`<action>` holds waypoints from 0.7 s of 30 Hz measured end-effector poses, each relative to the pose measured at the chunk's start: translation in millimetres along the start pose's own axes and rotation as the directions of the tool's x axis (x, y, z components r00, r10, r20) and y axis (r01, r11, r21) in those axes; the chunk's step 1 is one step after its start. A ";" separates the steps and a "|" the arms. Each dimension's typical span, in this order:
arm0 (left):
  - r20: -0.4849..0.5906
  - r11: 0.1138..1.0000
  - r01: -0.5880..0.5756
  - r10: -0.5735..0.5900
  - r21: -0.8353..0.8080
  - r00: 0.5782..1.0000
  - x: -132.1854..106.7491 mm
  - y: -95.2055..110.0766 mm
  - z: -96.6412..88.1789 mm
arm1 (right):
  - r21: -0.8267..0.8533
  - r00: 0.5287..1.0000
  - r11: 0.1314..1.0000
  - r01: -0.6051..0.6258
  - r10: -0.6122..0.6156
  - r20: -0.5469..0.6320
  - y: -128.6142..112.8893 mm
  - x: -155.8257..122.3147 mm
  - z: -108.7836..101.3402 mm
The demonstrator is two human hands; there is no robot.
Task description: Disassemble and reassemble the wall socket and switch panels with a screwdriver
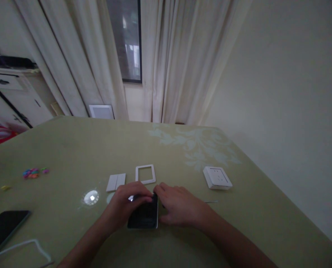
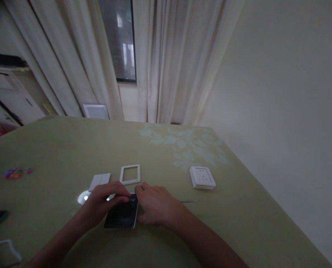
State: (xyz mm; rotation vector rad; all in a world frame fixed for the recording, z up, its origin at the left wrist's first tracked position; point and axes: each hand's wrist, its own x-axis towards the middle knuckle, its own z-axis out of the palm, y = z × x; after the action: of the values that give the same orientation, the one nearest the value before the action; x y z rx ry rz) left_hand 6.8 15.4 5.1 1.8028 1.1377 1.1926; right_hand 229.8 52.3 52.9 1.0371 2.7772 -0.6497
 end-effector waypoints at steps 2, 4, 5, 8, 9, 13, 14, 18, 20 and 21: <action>0.077 0.999 -0.042 0.040 0.023 0.996 -1.4 -0.5 0.5 | -0.010 1.000 1.000 -0.004 0.004 0.016 -1.3 -0.6 -2.7; 0.131 0.997 -0.066 0.060 0.045 0.990 -3.1 -2.6 0.9 | -0.022 0.999 1.000 -0.008 0.009 0.038 -1.9 -1.0 -4.2; 0.150 0.996 -0.069 0.059 0.060 0.987 -4.0 -4.0 0.9 | -0.024 0.999 1.000 -0.009 0.010 0.045 -2.0 -1.2 -4.6; 0.182 0.992 -0.039 0.016 0.120 0.983 -6.1 -8.6 -0.3 | -0.024 0.999 1.000 -0.016 0.018 0.052 -1.4 -1.9 -5.5; 0.194 0.990 -0.034 0.007 0.137 0.981 -6.4 -9.8 -0.8 | -0.023 0.999 1.000 -0.021 0.022 0.049 -1.0 -2.4 -6.1; 0.239 0.981 -0.089 0.045 0.173 0.970 -6.1 -12.0 -1.2 | -0.014 0.999 0.999 -0.033 0.033 0.028 0.9 -6.2 -11.1; 0.249 0.978 -0.103 0.056 0.180 0.967 -6.0 -12.1 -0.6 | -0.010 0.999 0.999 -0.030 0.031 0.017 1.3 -7.6 -12.9; 0.281 0.970 -0.123 0.061 0.208 0.958 -6.2 -12.0 2.0 | 0.015 1.000 1.000 -0.019 0.019 -0.024 3.0 -13.3 -19.8; 0.281 0.966 -0.124 0.057 0.226 0.958 -6.5 -11.7 2.3 | 0.035 0.999 0.999 -0.007 0.008 -0.031 3.5 -15.3 -22.0; 0.277 0.963 -0.125 0.056 0.237 0.959 -6.7 -11.3 2.1 | 0.040 0.999 0.999 0.000 0.002 -0.033 3.6 -15.9 -22.8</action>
State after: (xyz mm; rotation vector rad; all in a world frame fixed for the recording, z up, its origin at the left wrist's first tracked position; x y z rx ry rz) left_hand 4.2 13.4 -7.7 2.1556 1.0951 0.8465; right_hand 245.3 54.9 76.1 1.0660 2.8023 -0.6976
